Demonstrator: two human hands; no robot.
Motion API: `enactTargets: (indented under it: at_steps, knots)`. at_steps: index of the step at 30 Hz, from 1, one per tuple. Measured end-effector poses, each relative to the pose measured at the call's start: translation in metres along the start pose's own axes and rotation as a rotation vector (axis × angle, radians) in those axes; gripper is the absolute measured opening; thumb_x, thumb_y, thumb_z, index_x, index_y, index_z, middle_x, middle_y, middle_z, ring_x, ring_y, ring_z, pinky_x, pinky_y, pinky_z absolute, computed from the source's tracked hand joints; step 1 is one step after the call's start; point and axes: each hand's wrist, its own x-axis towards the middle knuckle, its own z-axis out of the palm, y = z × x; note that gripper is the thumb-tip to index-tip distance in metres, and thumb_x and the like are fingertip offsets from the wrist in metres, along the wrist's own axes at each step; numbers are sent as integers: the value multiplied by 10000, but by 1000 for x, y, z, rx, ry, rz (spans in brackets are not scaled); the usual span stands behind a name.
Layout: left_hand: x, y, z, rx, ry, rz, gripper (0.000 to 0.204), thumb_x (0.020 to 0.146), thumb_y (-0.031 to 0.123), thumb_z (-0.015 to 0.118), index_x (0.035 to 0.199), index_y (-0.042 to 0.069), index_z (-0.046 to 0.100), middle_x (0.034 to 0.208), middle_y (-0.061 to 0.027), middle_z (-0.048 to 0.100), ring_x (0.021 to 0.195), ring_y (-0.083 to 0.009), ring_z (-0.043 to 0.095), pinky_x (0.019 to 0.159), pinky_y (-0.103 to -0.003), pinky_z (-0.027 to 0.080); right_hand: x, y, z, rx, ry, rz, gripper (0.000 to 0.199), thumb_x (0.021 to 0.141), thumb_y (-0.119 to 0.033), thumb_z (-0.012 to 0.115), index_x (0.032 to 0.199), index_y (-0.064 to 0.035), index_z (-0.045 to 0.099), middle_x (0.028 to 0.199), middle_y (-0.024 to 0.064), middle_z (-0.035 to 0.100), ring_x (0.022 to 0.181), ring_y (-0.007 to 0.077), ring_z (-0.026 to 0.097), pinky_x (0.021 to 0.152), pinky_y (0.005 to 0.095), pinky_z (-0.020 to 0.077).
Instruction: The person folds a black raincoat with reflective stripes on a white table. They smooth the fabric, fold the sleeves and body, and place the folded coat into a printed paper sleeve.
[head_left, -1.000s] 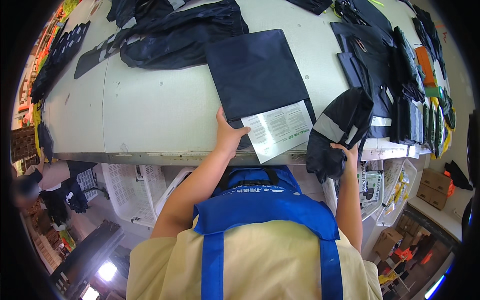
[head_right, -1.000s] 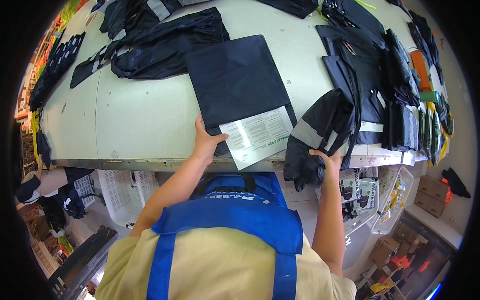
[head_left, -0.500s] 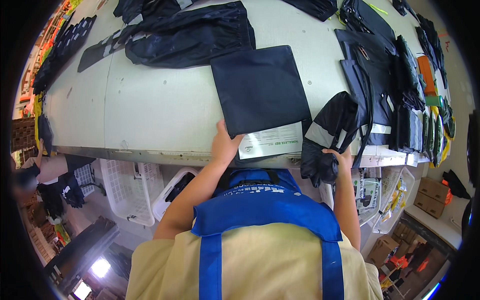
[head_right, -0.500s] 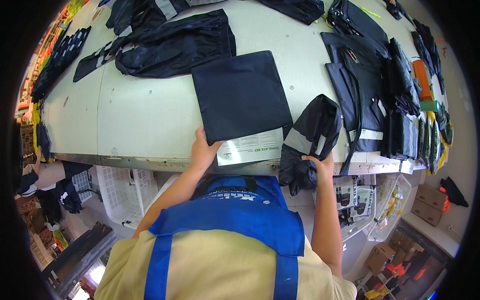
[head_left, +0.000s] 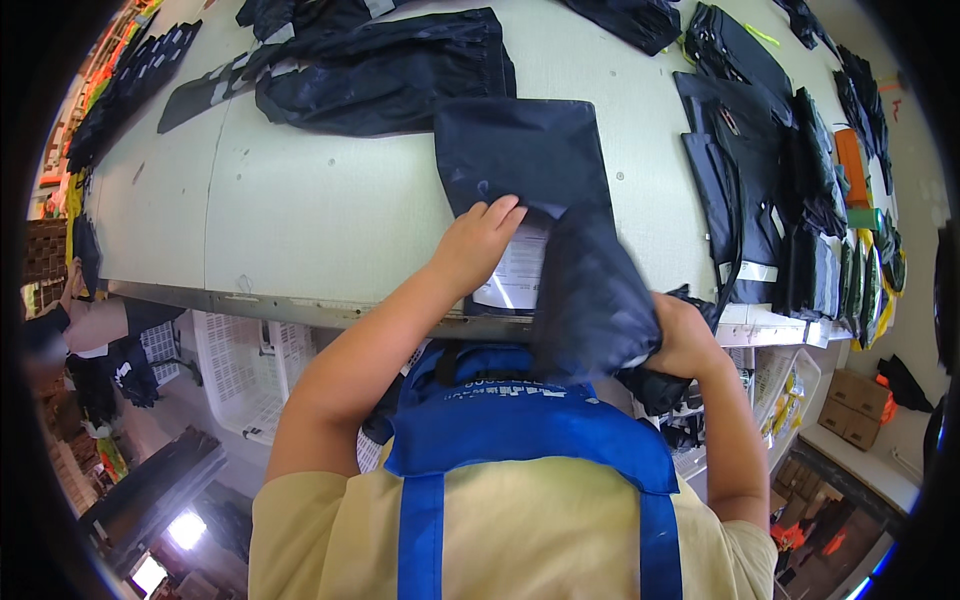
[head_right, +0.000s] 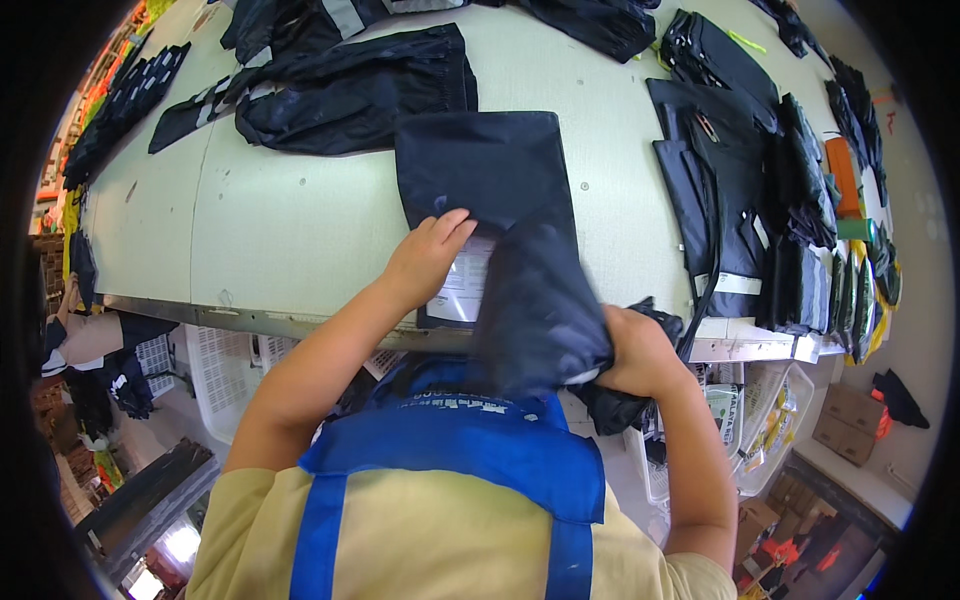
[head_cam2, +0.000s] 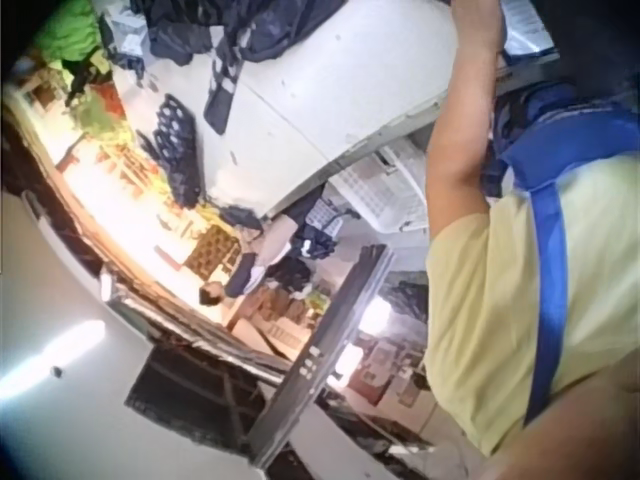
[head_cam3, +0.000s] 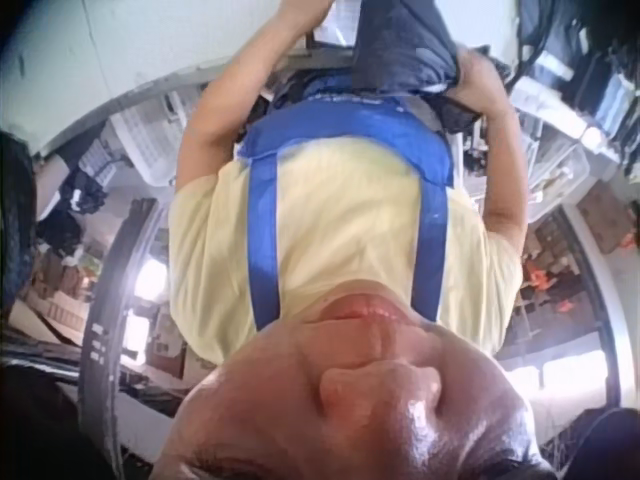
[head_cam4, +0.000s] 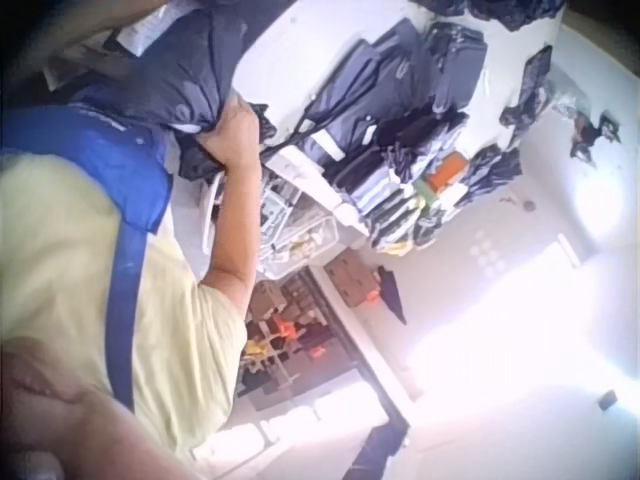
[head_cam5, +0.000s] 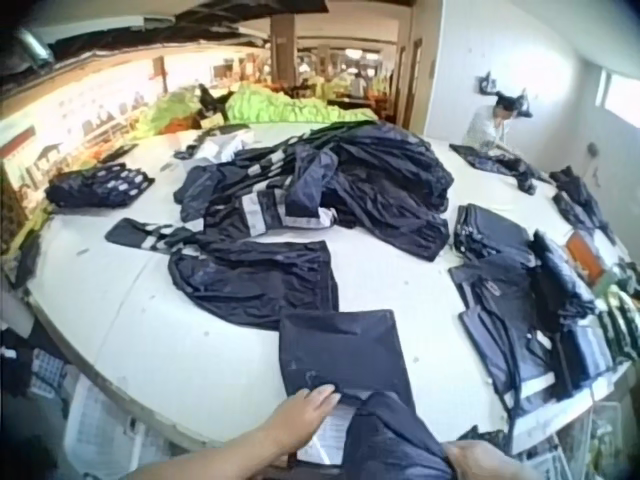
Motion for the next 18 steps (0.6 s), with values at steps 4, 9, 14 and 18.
enactTargets:
  at_steps: [4, 9, 14, 18]
  knots:
    - [28, 11, -26, -184, 91, 145, 464, 754, -72, 554, 1208, 28, 560, 1251, -126, 530, 988, -289, 560, 881, -358, 487, 28, -20, 8, -68, -195, -84, 702, 546, -167, 741, 1180, 4, 493, 984, 242, 616, 961, 408, 586, 844, 433, 474]
    - [17, 27, -65, -116, -52, 217, 461, 771, -6, 552, 1226, 60, 579, 1214, -74, 567, 905, -243, 567, 834, -324, 503, 42, -20, 20, -102, 121, 395, 860, 563, -235, 804, 1271, 46, 403, 1029, 287, 614, 997, 428, 589, 864, 430, 483]
    - [19, 96, -37, -126, 47, 328, 419, 792, 83, 558, 1209, 70, 599, 1182, -77, 583, 837, -209, 556, 765, -309, 512, 58, -23, 39, 144, 246, 451, 865, 632, -257, 761, 1329, 60, 359, 1055, 310, 614, 1000, 447, 592, 867, 454, 477]
    - [5, 61, -30, -318, 534, 466, 557, 694, 18, 686, 1233, 35, 545, 1229, -119, 561, 1034, -269, 577, 835, -384, 461, 60, -14, 42, 757, 441, 262, 628, 641, -93, 753, 1199, 71, 516, 1111, 176, 644, 1044, 267, 600, 928, 350, 445]
